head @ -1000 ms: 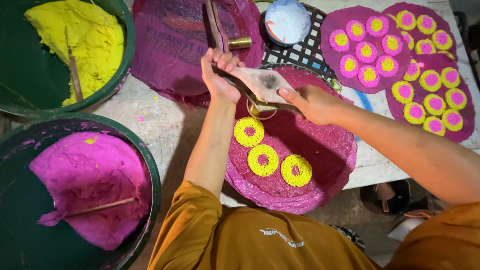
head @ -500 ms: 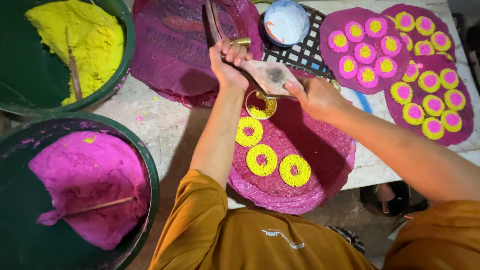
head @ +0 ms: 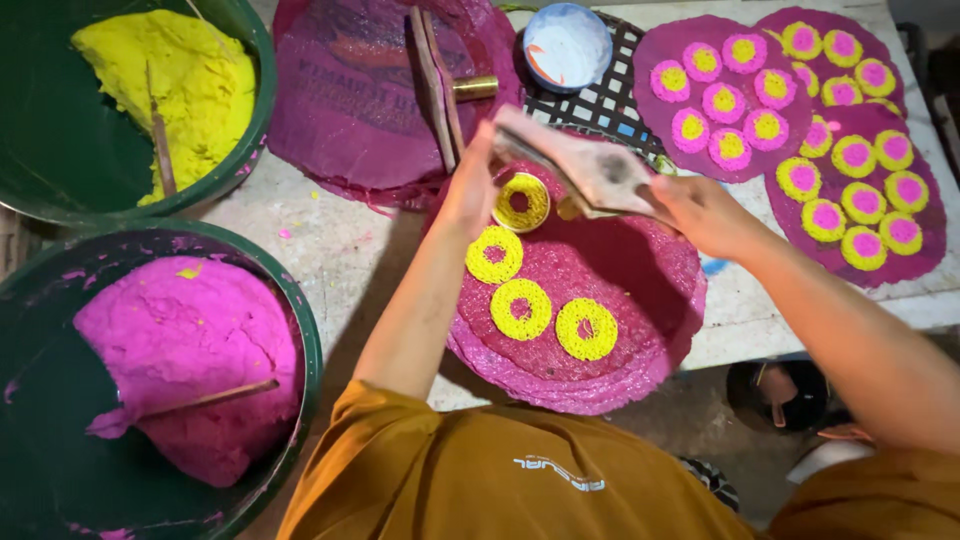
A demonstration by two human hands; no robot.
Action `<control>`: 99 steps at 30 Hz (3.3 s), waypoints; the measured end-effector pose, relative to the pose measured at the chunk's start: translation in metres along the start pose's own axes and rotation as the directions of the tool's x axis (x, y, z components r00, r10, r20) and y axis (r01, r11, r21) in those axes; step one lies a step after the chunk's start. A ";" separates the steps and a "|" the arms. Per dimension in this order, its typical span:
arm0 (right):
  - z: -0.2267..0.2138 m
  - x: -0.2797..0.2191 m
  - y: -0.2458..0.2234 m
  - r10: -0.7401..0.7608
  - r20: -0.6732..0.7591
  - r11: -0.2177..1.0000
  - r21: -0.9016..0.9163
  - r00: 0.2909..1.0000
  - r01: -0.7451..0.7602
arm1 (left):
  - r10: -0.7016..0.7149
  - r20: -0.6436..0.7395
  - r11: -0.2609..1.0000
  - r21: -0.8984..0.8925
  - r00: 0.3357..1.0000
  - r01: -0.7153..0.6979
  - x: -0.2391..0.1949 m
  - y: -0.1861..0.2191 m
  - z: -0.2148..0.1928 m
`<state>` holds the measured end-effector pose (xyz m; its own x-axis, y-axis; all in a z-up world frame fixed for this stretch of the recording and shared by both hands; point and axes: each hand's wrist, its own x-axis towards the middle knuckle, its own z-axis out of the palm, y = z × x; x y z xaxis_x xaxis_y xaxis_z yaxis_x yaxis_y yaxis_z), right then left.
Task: The person uses a wooden handheld mold to press bright pink and yellow dough into patterned circular shapes onto large trays, moving between different basins of material.
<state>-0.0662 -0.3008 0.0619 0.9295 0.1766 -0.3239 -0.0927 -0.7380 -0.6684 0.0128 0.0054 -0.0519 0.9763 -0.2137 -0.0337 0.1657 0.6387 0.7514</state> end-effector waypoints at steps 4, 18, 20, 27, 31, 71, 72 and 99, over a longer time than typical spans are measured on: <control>0.016 -0.047 0.038 -0.072 -0.191 0.972 0.208 0.979 0.112 | 0.132 0.011 0.365 0.929 0.991 -0.059 -0.044 -0.005 0.012; 0.127 -0.164 0.132 0.121 -0.664 0.538 0.669 0.738 0.513 | -0.021 -0.003 -0.095 0.995 1.000 0.001 -0.006 0.006 0.046; 0.126 -0.176 0.144 0.149 -0.682 0.550 0.659 0.716 0.513 | -0.014 0.093 -0.169 0.981 0.996 -0.094 0.004 -0.003 0.070; 0.103 -0.198 0.101 -0.001 -0.677 0.796 0.445 0.736 0.410 | -0.138 0.627 0.043 0.777 0.767 -0.628 -0.040 0.026 0.156; 0.079 -0.206 0.023 -0.376 -0.503 0.883 0.060 0.778 0.465 | -0.244 0.911 0.249 0.390 0.332 -0.886 -0.125 0.072 0.178; 0.274 0.165 -0.484 -0.998 -0.055 0.056 -0.337 0.040 0.940 | 0.261 -0.455 0.958 0.231 0.851 -0.170 -0.327 0.289 -0.241; 0.302 0.193 -0.482 -0.951 0.015 0.289 -0.310 0.308 0.906 | 0.312 -0.462 0.940 0.279 0.830 -0.198 -0.324 0.293 -0.250; 0.344 0.314 -0.418 -0.402 0.630 0.204 -0.645 0.664 0.736 | 0.474 -0.568 0.868 0.431 0.673 -0.248 -0.362 0.301 -0.291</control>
<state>0.1419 0.2870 0.0093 0.4294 0.8246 -0.3684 0.8957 -0.4409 0.0571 -0.2503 0.4906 -0.0054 0.8145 0.5787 -0.0410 -0.1578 0.2890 0.9442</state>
